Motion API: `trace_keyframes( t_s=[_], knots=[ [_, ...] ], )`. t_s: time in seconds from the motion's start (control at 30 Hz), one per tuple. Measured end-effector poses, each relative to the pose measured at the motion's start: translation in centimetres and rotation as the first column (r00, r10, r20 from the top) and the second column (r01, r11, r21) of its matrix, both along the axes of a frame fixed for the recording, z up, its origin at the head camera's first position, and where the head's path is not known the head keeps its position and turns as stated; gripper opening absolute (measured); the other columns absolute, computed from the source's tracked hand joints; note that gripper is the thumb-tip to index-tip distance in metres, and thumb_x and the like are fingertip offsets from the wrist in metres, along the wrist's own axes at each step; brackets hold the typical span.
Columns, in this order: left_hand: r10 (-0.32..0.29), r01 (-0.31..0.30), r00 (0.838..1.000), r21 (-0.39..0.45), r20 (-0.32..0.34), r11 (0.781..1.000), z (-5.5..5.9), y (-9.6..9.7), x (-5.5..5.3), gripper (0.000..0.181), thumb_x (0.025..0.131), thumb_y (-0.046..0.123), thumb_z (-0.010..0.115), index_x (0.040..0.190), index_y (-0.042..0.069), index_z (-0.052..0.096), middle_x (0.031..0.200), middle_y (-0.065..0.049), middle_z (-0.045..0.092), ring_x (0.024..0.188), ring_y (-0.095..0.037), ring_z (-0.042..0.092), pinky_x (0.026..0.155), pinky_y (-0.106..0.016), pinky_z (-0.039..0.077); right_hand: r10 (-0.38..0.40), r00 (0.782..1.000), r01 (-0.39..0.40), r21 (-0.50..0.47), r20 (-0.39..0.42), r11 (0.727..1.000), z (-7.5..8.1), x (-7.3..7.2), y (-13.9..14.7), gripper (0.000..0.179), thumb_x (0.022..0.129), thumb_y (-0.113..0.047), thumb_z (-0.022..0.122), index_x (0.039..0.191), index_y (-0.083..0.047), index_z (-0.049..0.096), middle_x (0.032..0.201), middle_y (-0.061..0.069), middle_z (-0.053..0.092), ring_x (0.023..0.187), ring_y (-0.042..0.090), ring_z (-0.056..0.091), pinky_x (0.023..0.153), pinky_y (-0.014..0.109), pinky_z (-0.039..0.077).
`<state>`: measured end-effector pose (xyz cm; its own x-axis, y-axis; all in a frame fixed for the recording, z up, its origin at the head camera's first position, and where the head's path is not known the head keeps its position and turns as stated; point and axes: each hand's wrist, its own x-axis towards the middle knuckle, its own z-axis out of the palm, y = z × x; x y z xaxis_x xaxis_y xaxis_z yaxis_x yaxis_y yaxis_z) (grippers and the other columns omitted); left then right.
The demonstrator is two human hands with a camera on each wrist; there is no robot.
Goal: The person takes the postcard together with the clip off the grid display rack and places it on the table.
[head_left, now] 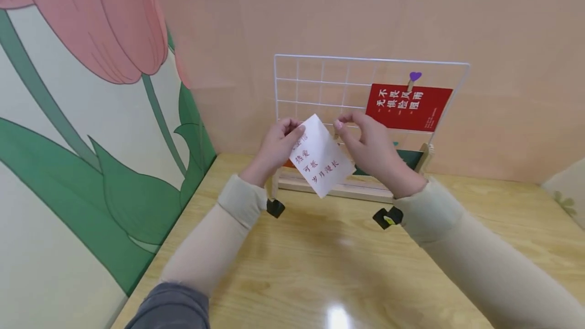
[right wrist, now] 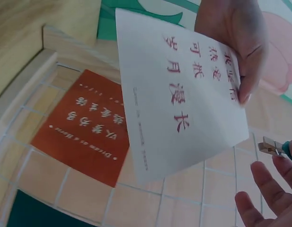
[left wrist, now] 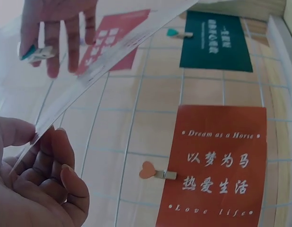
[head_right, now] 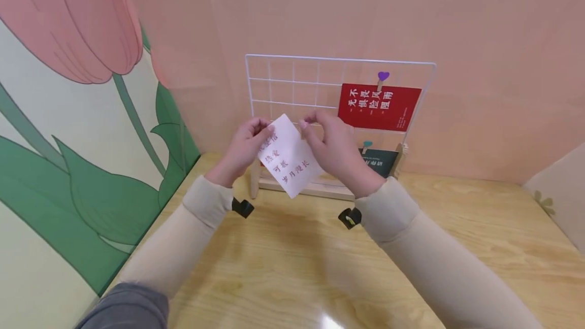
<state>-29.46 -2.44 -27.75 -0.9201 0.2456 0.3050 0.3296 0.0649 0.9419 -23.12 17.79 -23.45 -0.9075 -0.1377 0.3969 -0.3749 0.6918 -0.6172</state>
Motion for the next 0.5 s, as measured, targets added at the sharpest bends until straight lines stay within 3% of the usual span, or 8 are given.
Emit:
trace_keyframes(
  t_s=[0.23,0.4,0.5],
  knots=[
    [-0.092,0.090,0.996,-0.124,-0.014,0.988,-1.2,0.1,0.9,0.014,0.107,0.010,0.055,0.106,-0.002,0.062,0.092,-0.011,0.064,0.075,-0.018,0.062,0.065,-0.027,0.055,0.016,0.999,-0.017,0.028,0.042,0.999,-1.6,1.2,1.4,0.040,0.108,-0.032,0.055,0.134,-0.001,0.059,0.136,0.020,0.060,0.111,0.038,0.061,0.088,0.055,0.057],
    [-0.165,0.169,0.986,-0.241,0.037,0.956,-2.2,0.1,1.4,0.015,0.107,0.012,0.055,0.108,0.000,0.064,0.093,-0.012,0.067,0.074,-0.021,0.067,0.065,-0.030,0.058,0.036,0.998,-0.038,0.050,0.047,0.998,-3.4,1.9,2.4,0.035,0.108,-0.028,0.056,0.130,0.000,0.061,0.126,0.019,0.065,0.107,0.035,0.061,0.092,0.056,0.051],
    [-0.187,0.202,0.979,-0.312,0.078,0.928,-2.8,0.2,1.7,0.015,0.107,0.015,0.056,0.108,0.002,0.064,0.093,-0.011,0.067,0.072,-0.022,0.068,0.063,-0.031,0.058,0.045,0.998,-0.048,0.072,0.051,0.996,-4.5,2.1,2.9,0.032,0.108,-0.026,0.058,0.126,-0.001,0.063,0.118,0.016,0.067,0.102,0.032,0.060,0.087,0.051,0.050]
  ],
)
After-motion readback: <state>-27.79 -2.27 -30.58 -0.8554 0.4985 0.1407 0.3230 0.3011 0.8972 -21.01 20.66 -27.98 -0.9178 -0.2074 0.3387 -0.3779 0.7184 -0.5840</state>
